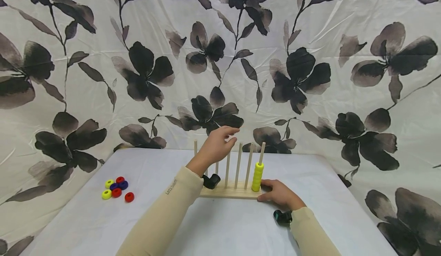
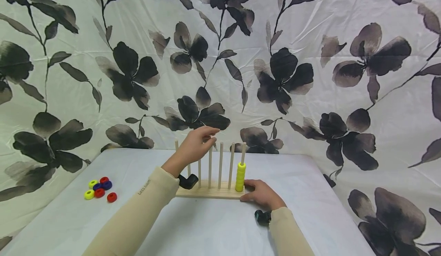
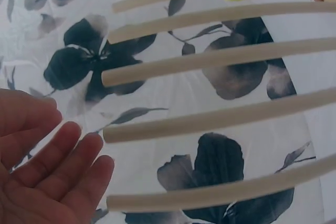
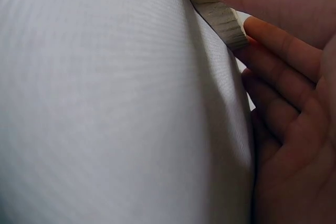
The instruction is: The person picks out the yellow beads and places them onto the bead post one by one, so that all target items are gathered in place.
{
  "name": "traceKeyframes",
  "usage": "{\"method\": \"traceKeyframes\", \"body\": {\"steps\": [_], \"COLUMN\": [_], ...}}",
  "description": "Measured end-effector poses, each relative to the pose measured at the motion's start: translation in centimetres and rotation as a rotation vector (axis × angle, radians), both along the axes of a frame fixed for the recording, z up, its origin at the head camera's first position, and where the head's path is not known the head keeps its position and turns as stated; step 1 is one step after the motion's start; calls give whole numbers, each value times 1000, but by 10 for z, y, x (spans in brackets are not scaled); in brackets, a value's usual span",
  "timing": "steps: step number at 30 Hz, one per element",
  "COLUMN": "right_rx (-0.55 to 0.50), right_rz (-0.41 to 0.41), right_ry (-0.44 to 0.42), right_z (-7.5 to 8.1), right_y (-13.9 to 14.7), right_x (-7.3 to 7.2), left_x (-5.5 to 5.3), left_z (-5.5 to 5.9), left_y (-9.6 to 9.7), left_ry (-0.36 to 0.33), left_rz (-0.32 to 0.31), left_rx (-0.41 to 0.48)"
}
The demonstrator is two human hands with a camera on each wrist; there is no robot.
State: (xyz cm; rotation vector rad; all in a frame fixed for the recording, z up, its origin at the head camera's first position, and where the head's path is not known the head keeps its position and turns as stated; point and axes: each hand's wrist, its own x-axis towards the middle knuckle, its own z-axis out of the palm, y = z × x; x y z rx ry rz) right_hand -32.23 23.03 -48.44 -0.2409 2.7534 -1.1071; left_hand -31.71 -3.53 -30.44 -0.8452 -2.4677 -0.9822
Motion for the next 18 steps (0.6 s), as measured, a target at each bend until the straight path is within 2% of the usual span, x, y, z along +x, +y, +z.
{"method": "traceKeyframes", "body": {"steps": [11, 18], "right_rx": [2, 12], "right_rz": [3, -2], "right_ry": [7, 14], "right_z": [-1, -2], "right_y": [0, 0], "right_x": [2, 0], "left_x": [5, 7], "left_z": [-6, -7], "left_y": [-33, -52], "left_ry": [50, -27], "left_rz": [54, 113], "left_rx": [43, 66]}}
